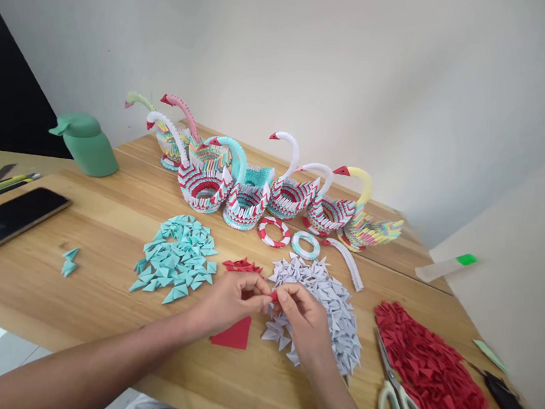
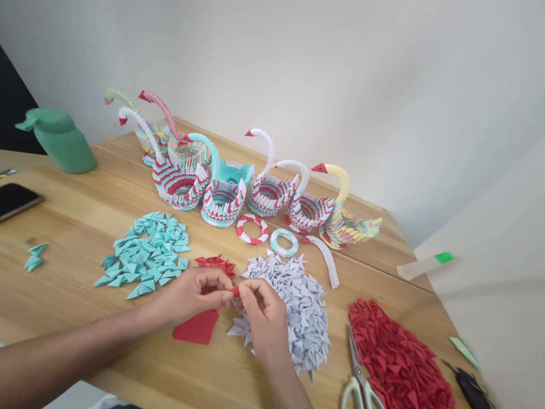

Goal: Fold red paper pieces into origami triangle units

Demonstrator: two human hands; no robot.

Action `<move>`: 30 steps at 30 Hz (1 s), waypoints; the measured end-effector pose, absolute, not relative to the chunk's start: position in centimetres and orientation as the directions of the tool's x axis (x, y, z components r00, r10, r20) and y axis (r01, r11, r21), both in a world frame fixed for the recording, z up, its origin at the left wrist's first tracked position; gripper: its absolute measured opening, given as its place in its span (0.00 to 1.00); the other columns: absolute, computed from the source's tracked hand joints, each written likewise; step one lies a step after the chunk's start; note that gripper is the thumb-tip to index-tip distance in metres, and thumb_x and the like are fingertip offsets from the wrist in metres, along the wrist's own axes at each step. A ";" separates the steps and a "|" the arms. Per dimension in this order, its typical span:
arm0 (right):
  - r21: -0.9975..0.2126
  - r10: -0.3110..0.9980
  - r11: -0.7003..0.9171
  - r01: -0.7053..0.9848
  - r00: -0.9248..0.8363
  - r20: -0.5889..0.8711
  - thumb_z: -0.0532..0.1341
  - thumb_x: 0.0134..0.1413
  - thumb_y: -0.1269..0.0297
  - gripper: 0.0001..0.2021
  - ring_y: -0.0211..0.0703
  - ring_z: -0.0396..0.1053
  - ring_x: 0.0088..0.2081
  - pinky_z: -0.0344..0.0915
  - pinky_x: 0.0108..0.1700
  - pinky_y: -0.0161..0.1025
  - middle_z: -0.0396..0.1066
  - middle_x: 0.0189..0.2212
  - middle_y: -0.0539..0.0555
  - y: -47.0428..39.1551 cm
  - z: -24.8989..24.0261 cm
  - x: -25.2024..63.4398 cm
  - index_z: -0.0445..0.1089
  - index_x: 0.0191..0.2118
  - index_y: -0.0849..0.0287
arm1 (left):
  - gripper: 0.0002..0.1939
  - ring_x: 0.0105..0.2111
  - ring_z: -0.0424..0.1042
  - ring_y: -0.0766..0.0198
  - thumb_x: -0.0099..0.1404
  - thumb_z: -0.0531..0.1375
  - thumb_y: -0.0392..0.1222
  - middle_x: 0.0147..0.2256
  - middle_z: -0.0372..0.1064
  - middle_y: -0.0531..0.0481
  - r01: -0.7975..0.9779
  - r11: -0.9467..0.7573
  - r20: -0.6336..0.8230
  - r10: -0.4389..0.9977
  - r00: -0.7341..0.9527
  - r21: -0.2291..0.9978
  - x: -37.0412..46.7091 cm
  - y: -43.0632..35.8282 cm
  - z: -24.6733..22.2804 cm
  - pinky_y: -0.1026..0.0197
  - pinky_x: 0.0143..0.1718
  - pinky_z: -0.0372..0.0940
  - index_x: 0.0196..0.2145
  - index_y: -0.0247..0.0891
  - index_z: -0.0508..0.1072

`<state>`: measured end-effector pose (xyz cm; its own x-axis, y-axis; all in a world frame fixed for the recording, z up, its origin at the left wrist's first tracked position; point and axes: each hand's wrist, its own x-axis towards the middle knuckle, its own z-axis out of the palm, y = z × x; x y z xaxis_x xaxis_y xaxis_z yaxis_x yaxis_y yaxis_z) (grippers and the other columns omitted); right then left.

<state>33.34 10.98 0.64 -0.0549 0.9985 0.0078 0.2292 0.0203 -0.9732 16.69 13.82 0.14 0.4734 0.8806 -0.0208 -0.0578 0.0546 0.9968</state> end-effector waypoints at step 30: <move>-0.982 1.000 0.012 0.189 0.013 0.015 0.62 0.51 0.54 0.13 0.40 0.65 0.26 0.64 0.28 0.35 0.67 0.23 0.50 10.8 1.2 32.7 0.71 0.35 0.60 | 0.09 0.22 0.63 0.69 0.60 0.59 0.38 0.22 0.64 0.57 0.021 -0.066 0.051 0.903 0.427 0.998 16.8 14.0 -0.3 0.66 0.26 0.58 0.39 0.36 0.65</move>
<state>32.70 10.81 1.16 0.0135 0.9998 0.0151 0.1893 0.0123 -0.9818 16.80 13.98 -0.27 0.4270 0.9028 0.0506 0.0214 -0.0661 0.9976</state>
